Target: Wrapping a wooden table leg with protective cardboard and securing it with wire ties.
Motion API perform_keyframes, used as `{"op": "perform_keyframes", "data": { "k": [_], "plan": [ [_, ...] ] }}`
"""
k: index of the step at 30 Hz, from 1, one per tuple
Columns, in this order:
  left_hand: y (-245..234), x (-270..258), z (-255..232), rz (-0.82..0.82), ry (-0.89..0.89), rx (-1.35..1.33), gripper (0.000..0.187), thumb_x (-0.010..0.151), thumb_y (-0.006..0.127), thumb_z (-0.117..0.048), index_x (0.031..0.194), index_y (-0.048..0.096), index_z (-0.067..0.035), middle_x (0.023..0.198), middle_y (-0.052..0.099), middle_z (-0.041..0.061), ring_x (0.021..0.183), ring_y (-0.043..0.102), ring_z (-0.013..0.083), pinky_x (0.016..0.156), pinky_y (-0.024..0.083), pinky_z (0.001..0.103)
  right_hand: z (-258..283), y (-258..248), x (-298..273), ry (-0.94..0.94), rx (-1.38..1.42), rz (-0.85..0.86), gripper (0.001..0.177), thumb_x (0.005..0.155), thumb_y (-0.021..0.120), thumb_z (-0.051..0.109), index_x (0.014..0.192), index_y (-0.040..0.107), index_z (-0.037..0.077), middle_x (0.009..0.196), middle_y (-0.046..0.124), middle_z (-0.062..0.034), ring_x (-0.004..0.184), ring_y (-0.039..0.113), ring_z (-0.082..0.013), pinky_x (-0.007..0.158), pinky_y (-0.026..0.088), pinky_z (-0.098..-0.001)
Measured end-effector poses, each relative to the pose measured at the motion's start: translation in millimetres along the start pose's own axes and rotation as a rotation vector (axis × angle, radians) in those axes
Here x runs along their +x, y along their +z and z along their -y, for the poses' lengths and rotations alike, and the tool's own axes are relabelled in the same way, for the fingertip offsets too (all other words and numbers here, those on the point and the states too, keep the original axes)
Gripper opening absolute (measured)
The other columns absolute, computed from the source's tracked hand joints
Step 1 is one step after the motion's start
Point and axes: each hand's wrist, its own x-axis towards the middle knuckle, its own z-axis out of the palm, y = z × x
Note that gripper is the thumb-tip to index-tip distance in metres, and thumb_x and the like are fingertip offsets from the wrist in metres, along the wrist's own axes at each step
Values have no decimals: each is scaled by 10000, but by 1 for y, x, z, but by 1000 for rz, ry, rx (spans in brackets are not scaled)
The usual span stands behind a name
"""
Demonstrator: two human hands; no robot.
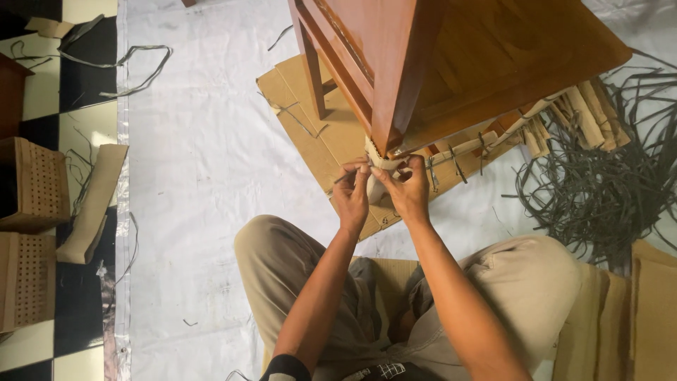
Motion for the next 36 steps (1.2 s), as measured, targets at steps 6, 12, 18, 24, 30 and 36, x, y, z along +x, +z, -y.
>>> {"op": "perform_keyframes", "data": {
  "k": [6, 12, 18, 24, 30, 36],
  "plan": [
    [-6, -1, 10, 73, 93, 11, 84, 1009, 683, -101, 1015, 654, -22, 1224, 674, 174, 1218, 618, 262, 1018, 515, 430, -26, -4, -5, -39, -54, -98, 523, 769, 953, 476, 1038, 683, 118, 887, 708, -47, 768, 658, -194, 692, 527, -335],
    [-7, -6, 10, 117, 133, 106, 77, 999, 685, -83, 969, 674, -13, 1242, 676, 185, 1234, 633, 318, 985, 541, 453, 0, 0, -19, -141, 90, -95, 299, 854, 919, 267, 1024, 763, 76, 914, 776, -102, 850, 722, -163, 763, 556, -303],
    [3, -23, 0, 18, 170, 228, 53, 958, 716, -29, 942, 668, -13, 1137, 694, 182, 1108, 687, 343, 916, 584, 432, 0, -2, -24, -130, 158, -61, 303, 894, 880, 231, 1100, 769, 38, 990, 759, -154, 932, 717, -199, 843, 576, -346],
    [4, -33, 4, -35, 122, 249, 36, 949, 724, -40, 928, 695, -38, 1042, 710, 133, 1053, 716, 267, 863, 604, 379, 10, 0, -38, -42, 200, -76, 314, 931, 821, 194, 1158, 748, -10, 1060, 749, -222, 1026, 703, -235, 896, 578, -392],
    [1, -44, -6, -105, -57, 169, 66, 949, 754, -99, 961, 734, -37, 986, 761, 136, 976, 700, 172, 835, 608, 370, 7, 4, -56, 4, 167, -108, 125, 963, 747, 188, 999, 780, 73, 848, 735, -40, 826, 630, -83, 774, 570, -313],
    [-8, -43, 0, -98, -325, 4, 98, 936, 755, -105, 1007, 729, -42, 922, 730, 83, 846, 670, 138, 753, 609, 329, 16, 1, -74, -123, -120, -95, 71, 957, 738, 218, 953, 789, 168, 764, 761, -51, 771, 763, -191, 681, 594, -334]
  ]
}}
